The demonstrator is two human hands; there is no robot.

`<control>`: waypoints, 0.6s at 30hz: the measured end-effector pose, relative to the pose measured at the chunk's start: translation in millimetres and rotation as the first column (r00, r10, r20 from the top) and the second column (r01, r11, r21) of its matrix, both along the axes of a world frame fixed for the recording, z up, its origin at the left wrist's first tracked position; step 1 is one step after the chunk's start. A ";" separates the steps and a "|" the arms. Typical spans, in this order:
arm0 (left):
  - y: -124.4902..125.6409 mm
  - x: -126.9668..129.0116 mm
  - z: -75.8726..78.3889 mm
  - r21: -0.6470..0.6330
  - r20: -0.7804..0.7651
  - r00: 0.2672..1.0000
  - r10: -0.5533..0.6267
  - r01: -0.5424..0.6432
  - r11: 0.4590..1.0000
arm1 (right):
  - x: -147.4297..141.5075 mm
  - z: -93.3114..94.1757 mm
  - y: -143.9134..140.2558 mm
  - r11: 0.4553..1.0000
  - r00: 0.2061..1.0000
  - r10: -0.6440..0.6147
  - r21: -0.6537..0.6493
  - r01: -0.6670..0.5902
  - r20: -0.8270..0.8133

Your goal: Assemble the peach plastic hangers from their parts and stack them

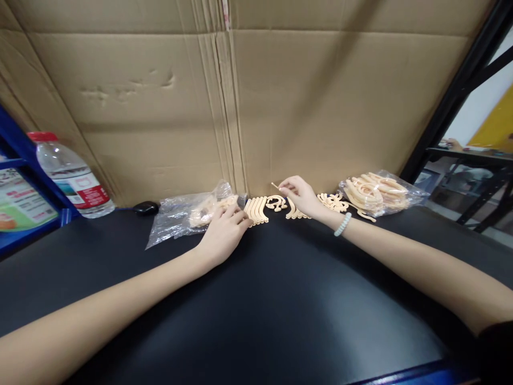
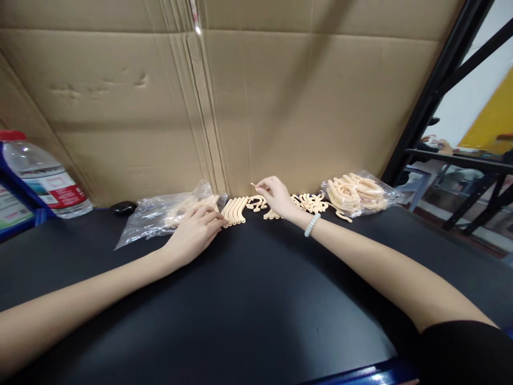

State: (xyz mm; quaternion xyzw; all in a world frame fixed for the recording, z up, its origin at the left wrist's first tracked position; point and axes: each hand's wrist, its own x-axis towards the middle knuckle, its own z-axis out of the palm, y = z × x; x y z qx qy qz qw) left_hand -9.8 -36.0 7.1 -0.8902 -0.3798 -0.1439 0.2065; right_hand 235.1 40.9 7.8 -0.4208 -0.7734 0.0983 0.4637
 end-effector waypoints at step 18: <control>-71.2 30.1 -6.2 -0.226 0.260 0.933 -0.249 0.310 0.924 | 3.1 -9.6 -130.6 0.776 0.785 0.097 -0.447 -0.444 -0.612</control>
